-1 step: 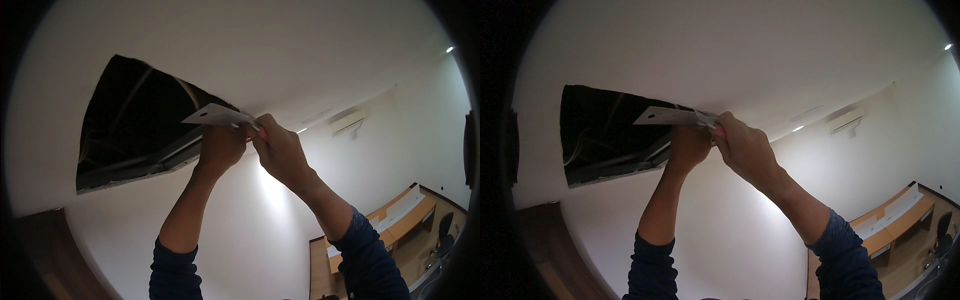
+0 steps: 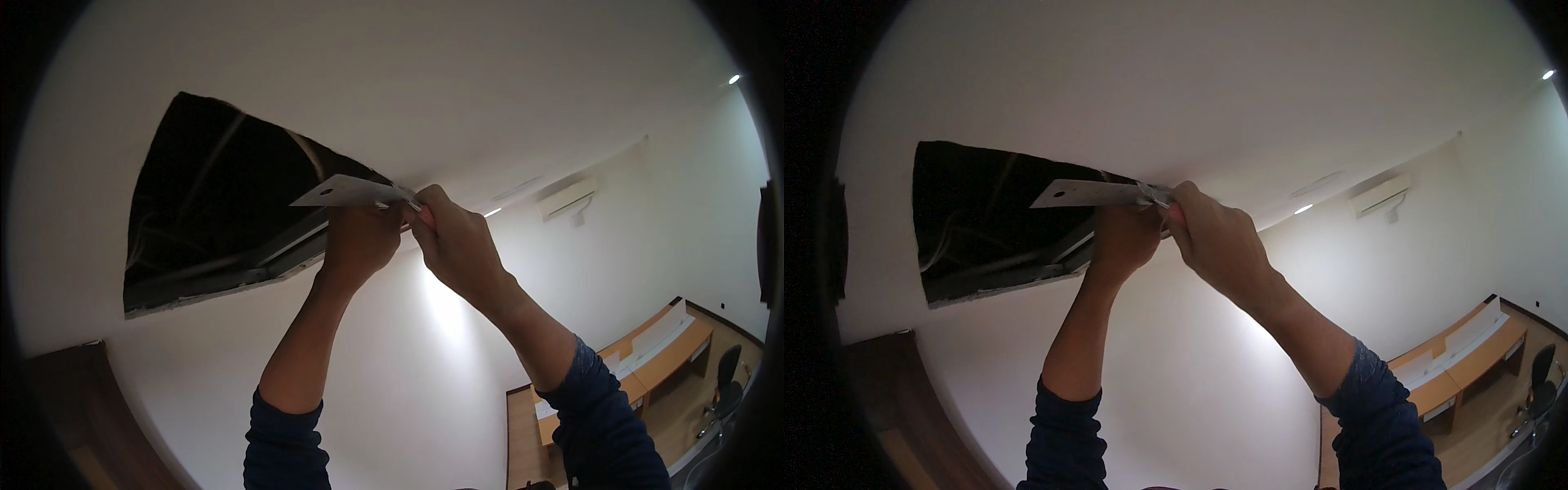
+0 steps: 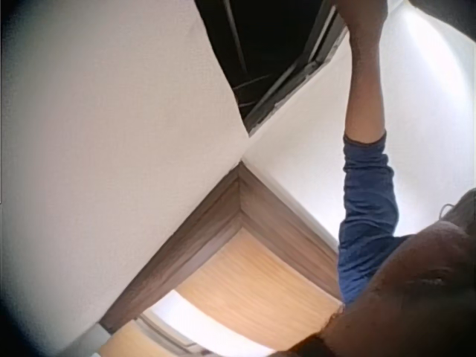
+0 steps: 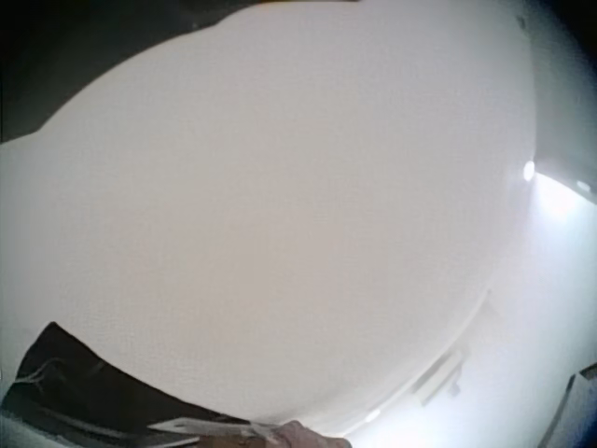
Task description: The person measures and marks a rectangular area on the ceiling using a metal ruler and a utility knife. They then cut along the marked lines to create an opening in the ceiling panel. The person also uses a tape measure to verify dimensions during the process.
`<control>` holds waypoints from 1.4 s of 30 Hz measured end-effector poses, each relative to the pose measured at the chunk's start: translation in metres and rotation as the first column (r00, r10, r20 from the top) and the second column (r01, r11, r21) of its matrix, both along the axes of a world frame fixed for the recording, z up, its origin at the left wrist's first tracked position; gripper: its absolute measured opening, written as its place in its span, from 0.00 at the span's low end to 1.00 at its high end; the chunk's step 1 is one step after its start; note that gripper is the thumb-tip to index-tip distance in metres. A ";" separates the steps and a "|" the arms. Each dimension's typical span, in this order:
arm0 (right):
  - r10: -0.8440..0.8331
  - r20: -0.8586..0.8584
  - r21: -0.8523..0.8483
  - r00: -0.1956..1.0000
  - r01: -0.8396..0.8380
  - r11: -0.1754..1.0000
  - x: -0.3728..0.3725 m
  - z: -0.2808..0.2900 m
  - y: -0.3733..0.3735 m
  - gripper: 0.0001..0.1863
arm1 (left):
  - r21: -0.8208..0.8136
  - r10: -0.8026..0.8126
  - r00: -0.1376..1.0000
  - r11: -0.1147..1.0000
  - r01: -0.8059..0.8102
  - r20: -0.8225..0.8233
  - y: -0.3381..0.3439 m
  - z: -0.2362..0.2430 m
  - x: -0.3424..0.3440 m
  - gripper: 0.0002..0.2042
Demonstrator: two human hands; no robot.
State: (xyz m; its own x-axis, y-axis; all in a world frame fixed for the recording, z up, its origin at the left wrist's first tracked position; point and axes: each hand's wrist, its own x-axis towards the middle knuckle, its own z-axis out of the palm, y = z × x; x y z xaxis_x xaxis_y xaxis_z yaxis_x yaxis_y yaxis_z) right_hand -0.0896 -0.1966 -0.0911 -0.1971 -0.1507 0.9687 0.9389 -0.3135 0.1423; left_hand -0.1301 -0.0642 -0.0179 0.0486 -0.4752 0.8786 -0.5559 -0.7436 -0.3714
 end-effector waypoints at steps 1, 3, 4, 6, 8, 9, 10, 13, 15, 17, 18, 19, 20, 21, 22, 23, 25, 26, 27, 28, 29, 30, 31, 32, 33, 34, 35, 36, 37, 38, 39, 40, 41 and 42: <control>-0.012 -0.024 -0.006 1.000 0.011 1.000 0.005 0.000 0.000 0.07 | -0.063 0.011 0.997 0.998 -0.016 -0.082 -0.002 -0.001 -0.003 0.05; 0.002 0.042 0.041 0.999 -0.003 0.999 0.016 0.000 0.005 0.07 | -0.089 0.067 0.992 0.993 -0.077 -0.102 -0.007 -0.004 -0.007 0.05; 0.006 0.075 0.065 0.997 -0.011 0.998 0.019 -0.001 0.007 0.07 | -0.101 0.095 0.989 0.989 -0.107 -0.113 -0.008 -0.004 -0.007 0.06; 0.023 0.061 0.068 0.998 -0.027 0.997 0.015 -0.001 0.008 0.07 | -0.007 -0.017 1.000 1.000 0.017 -0.012 -0.001 -0.002 0.003 0.06; 0.072 0.064 0.075 0.995 -0.077 0.994 0.009 -0.007 0.007 0.07 | 0.049 -0.061 0.997 0.997 0.058 0.051 0.002 0.001 0.004 0.07; 0.102 0.068 0.074 0.993 -0.107 0.992 0.006 -0.017 0.005 0.07 | 0.046 -0.057 0.996 0.998 0.054 0.063 0.000 0.002 0.006 0.07; 0.131 0.071 0.073 0.989 -0.136 0.988 0.003 -0.021 0.005 0.08 | 0.043 -0.052 0.996 0.998 0.049 0.076 -0.001 0.003 0.005 0.07; 0.107 0.038 0.059 0.994 -0.109 0.992 0.006 -0.015 0.002 0.08 | -0.183 -0.172 0.972 0.973 0.142 -0.159 -0.010 -0.003 0.000 0.08; 0.065 0.037 0.034 0.997 -0.067 0.997 0.006 -0.011 0.000 0.07 | -0.123 -0.166 0.981 0.981 0.153 -0.100 -0.007 -0.002 0.004 0.08; 0.033 0.061 0.041 0.998 -0.036 0.999 0.004 -0.010 0.000 0.06 | -0.040 -0.136 0.991 0.990 0.135 -0.011 -0.003 -0.001 0.007 0.07; 0.038 0.054 0.037 0.998 -0.040 0.999 0.006 -0.009 0.000 0.06 | 0.012 -0.109 0.993 0.994 0.109 0.049 -0.001 0.000 0.008 0.07; 0.043 0.046 0.033 0.998 -0.044 0.998 0.008 -0.009 -0.001 0.05 | 0.062 -0.086 0.990 0.995 0.079 0.110 0.000 0.000 0.009 0.07; 0.043 0.040 0.030 0.998 -0.044 0.999 0.009 -0.009 -0.002 0.05 | 0.021 -0.116 0.991 0.993 0.114 0.060 -0.001 0.000 0.009 0.06; 0.052 0.039 0.023 0.998 -0.053 0.998 0.010 -0.008 -0.001 0.05 | -0.021 -0.147 0.989 0.989 0.147 0.011 -0.002 -0.001 0.007 0.06; 0.062 0.038 0.017 0.997 -0.063 0.998 0.009 -0.007 0.000 0.05 | -0.065 -0.178 0.983 0.982 0.176 -0.037 -0.004 -0.001 0.006 0.06; 0.071 0.038 0.010 0.997 -0.071 0.997 0.009 -0.006 0.002 0.05 | -0.056 -0.163 0.986 0.985 0.160 -0.038 -0.004 -0.001 0.004 0.05; 0.053 0.084 0.045 0.995 -0.057 0.997 0.017 -0.003 0.005 0.06 | -0.038 -0.129 0.991 0.991 0.127 -0.040 -0.004 0.000 0.002 0.05; 0.045 0.107 0.062 0.993 -0.052 0.997 0.020 -0.001 0.007 0.06 | -0.019 -0.116 0.993 0.993 0.115 -0.019 -0.003 0.000 0.003 0.05; 0.035 0.090 0.048 0.995 -0.040 0.998 0.019 -0.001 0.007 0.06 | -0.002 -0.103 0.995 0.995 0.103 0.002 0.000 0.001 0.004 0.05; 0.025 0.073 0.034 0.997 -0.028 0.999 0.018 -0.001 0.007 0.06 | 0.016 -0.089 0.996 0.996 0.089 0.024 0.001 0.001 0.005 0.05; 0.011 0.053 0.024 0.999 -0.012 1.000 0.016 -0.002 0.005 0.06 | -0.012 -0.097 0.995 0.995 0.098 0.015 0.000 0.000 0.006 0.05; 0.013 0.049 0.018 0.999 -0.013 1.000 0.015 -0.002 0.004 0.06 | -0.039 -0.106 0.994 0.994 0.106 0.007 -0.001 -0.001 0.006 0.06; 0.014 0.045 0.012 0.999 -0.014 1.000 0.015 -0.001 0.003 0.06 | -0.067 -0.114 0.993 0.991 0.114 -0.002 -0.002 -0.002 0.006 0.06; 0.019 0.038 0.008 0.999 -0.019 1.000 0.015 -0.002 0.002 0.06 | -0.071 -0.101 0.995 0.992 0.100 -0.007 -0.003 -0.003 0.005 0.06; 0.031 0.043 0.009 0.999 -0.031 0.999 0.017 -0.002 0.002 0.06 | -0.075 -0.088 0.996 0.993 0.087 -0.011 -0.002 -0.003 0.004 0.06; 0.043 0.049 0.009 0.998 -0.043 0.999 0.019 -0.001 0.002 0.06 | -0.079 -0.075 0.997 0.994 0.074 -0.016 -0.002 -0.003 0.003 0.06; 0.054 0.056 0.009 0.997 -0.054 0.998 0.022 -0.001 0.002 0.06 | -0.079 -0.103 0.995 0.992 0.102 -0.007 -0.003 -0.004 0.003 0.05; 0.046 0.041 0.000 0.998 -0.046 0.999 0.023 -0.001 0.001 0.06 | -0.079 -0.130 0.991 0.988 0.130 0.001 -0.004 -0.004 0.003 0.05; 0.038 0.026 -0.009 0.999 -0.037 0.999 0.025 -0.002 0.000 0.06 | -0.079 -0.158 0.987 0.984 0.158 0.010 -0.004 -0.004 0.003 0.05; 0.031 0.013 -0.018 0.999 -0.030 0.999 0.026 -0.002 -0.001 0.06 | -0.083 -0.156 0.988 0.984 0.155 -0.007 -0.003 -0.003 0.004 0.05; 0.009 -0.005 -0.014 1.000 -0.009 1.000 0.029 -0.003 -0.001 0.06 | -0.087 -0.153 0.988 0.985 0.150 -0.023 -0.002 -0.003 0.004 0.05; -0.012 -0.023 -0.011 1.000 0.012 1.000 0.033 -0.004 -0.001 0.06 | -0.092 -0.150 0.988 0.985 0.146 -0.040 -0.001 -0.003 0.005 0.05; -0.037 -0.039 -0.010 0.999 0.037 0.999 0.036 -0.004 -0.001 0.06 | -0.100 -0.156 0.987 0.984 0.151 -0.044 -0.002 -0.003 0.006 0.06; -0.043 -0.076 -0.007 0.996 0.042 0.999 0.040 -0.006 -0.002 0.06 | -0.108 -0.160 0.986 0.982 0.155 -0.047 -0.003 -0.003 0.007 0.07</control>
